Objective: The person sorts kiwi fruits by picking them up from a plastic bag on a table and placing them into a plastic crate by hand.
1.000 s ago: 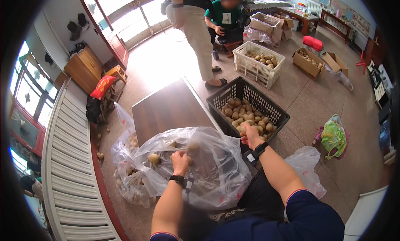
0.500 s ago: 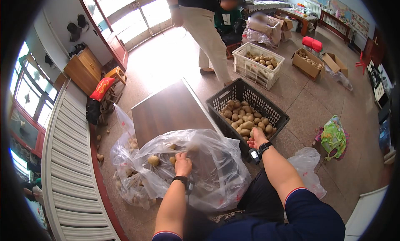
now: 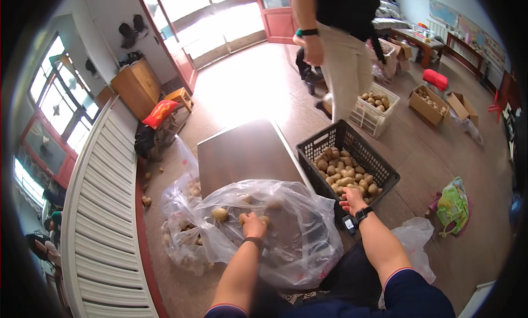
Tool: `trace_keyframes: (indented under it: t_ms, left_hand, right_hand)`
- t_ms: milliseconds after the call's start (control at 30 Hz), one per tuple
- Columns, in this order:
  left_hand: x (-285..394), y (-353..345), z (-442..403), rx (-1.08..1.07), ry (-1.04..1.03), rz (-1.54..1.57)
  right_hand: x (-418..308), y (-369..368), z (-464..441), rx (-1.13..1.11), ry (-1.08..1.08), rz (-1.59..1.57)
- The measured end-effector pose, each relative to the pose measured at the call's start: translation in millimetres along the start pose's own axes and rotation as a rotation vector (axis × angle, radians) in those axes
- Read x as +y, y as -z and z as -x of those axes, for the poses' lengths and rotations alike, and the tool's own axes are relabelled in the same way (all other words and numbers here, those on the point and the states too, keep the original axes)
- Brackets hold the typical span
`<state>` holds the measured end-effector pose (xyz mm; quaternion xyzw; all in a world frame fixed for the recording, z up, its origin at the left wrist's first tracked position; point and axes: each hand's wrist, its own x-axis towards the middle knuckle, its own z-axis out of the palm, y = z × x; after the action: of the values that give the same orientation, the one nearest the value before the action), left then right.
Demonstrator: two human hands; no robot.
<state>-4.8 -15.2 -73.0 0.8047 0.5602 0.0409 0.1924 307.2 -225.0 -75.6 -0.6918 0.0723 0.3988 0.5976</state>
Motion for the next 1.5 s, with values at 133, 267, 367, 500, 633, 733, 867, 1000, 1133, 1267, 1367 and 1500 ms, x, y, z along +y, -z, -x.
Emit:
trace_keyframes:
  t_ms: [133, 267, 367, 500, 633, 733, 867, 1000, 1133, 1267, 1367, 1500]
  left_hand:
    - [-7, -5, 0, -0.028, -0.031, -0.002]
    - [2, 1, 10, -0.076, -0.025, -0.054]
    - [7, 5, 13, -0.122, 0.008, -0.079]
    - [6, -7, 16, -0.046, -0.144, -0.141]
    - [9, -10, 17, -0.185, -0.272, -0.129]
    - [15, -7, 27, -0.193, -0.32, -0.155]
    - [13, -20, 26, -0.244, -0.309, -0.118]
    - [12, -28, 20, -0.188, -0.425, -0.085]
    - [25, -32, 14, -0.053, -0.243, 0.272]
    - [53, -11, 35, -0.569, 0.048, 0.945]
    - [57, -7, 36, -0.865, -0.017, 1.243]
    - [71, 14, 53, -1.012, -0.134, 1.416]
  right_hand:
    - [-2, -4, 4, -0.057, 0.021, 0.077]
    - [-1, -8, 6, -0.084, 0.061, 0.112]
    - [1, -12, 6, -0.093, 0.094, 0.135]
    - [1, -17, 9, -0.083, 0.127, 0.117]
    - [-2, -20, 16, -0.078, 0.123, 0.142]
    - [-1, -22, 20, -0.094, 0.137, 0.149]
    - [7, -30, 16, -0.088, 0.174, 0.146]
    - [8, -40, 28, -0.082, 0.308, 0.197]
    - [12, -50, 44, -0.087, 0.906, 0.445]
    - [0, -64, 103, -0.335, 0.894, 0.615]
    - [14, -76, 117, -0.526, 1.128, 0.758]
    - [29, -83, 116, -0.593, 1.155, 0.936]
